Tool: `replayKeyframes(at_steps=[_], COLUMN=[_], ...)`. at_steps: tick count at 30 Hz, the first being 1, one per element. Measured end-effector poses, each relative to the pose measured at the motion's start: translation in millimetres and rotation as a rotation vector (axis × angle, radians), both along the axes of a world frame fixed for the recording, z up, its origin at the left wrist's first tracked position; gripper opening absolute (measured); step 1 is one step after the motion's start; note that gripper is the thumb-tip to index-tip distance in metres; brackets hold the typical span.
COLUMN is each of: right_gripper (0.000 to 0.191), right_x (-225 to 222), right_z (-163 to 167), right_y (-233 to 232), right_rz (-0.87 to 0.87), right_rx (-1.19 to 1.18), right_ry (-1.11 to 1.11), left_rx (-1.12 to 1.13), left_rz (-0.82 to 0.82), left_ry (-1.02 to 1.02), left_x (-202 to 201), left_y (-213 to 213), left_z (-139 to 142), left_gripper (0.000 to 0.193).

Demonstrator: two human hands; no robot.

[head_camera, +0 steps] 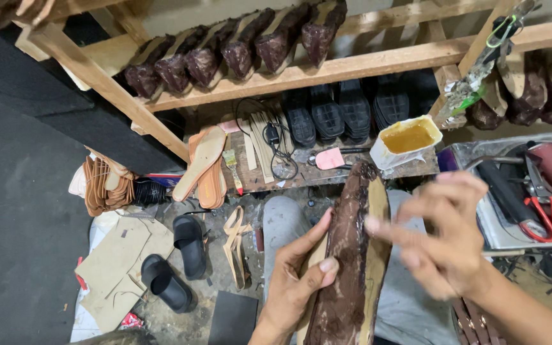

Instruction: The person holds a wedge shoe sole on their lap, dips a finger into a container of yellow glue, and spreads the glue by hand over the sole's edge and surface, rotating the sole to reach different sides. They repeat the dipping and spreading on a second sole and place the finished soles on the wooden shelf above the workbench.

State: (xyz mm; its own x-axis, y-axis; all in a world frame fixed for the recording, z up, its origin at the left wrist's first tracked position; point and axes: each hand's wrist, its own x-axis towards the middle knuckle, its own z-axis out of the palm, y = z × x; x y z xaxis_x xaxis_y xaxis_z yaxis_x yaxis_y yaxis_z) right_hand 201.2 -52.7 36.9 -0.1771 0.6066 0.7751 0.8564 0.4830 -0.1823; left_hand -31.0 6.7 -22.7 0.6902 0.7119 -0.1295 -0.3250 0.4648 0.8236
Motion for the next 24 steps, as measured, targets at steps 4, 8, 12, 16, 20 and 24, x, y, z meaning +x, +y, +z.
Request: replayKeyframes(at_steps=[4,8,12,16,20,24], right_gripper=[0.037,0.035,0.042,0.047,0.053,0.050], right_x=[5,16,22,18,10,10], right_z=[-3,-15,-34,-49,-49,-43], right_y=[3,6,10,10,2,4], right_rz=[-0.042,-0.082,0.015,0.166,0.062,0.209], right_rx=[-0.043,-0.099,-0.169,-0.270,-0.299,-0.336], right_ry=[0.036,0.315,0.682,0.934,0.743,0.739], left_rx=[0.055,0.244,0.971,1.052,1.039,0.891], left_rz=[-0.016,0.061,0.368,0.414,0.405,0.387], left_ry=[-0.020,0.077,0.430,0.528,0.510,0.473], left_x=[-1,3,9,15,16,14], left_y=[0,-3,-8,-4,-4,-3], left_z=[5,18,35,42,39,24], left_gripper=[0.073,0.072,0.062,0.060,0.060,0.066])
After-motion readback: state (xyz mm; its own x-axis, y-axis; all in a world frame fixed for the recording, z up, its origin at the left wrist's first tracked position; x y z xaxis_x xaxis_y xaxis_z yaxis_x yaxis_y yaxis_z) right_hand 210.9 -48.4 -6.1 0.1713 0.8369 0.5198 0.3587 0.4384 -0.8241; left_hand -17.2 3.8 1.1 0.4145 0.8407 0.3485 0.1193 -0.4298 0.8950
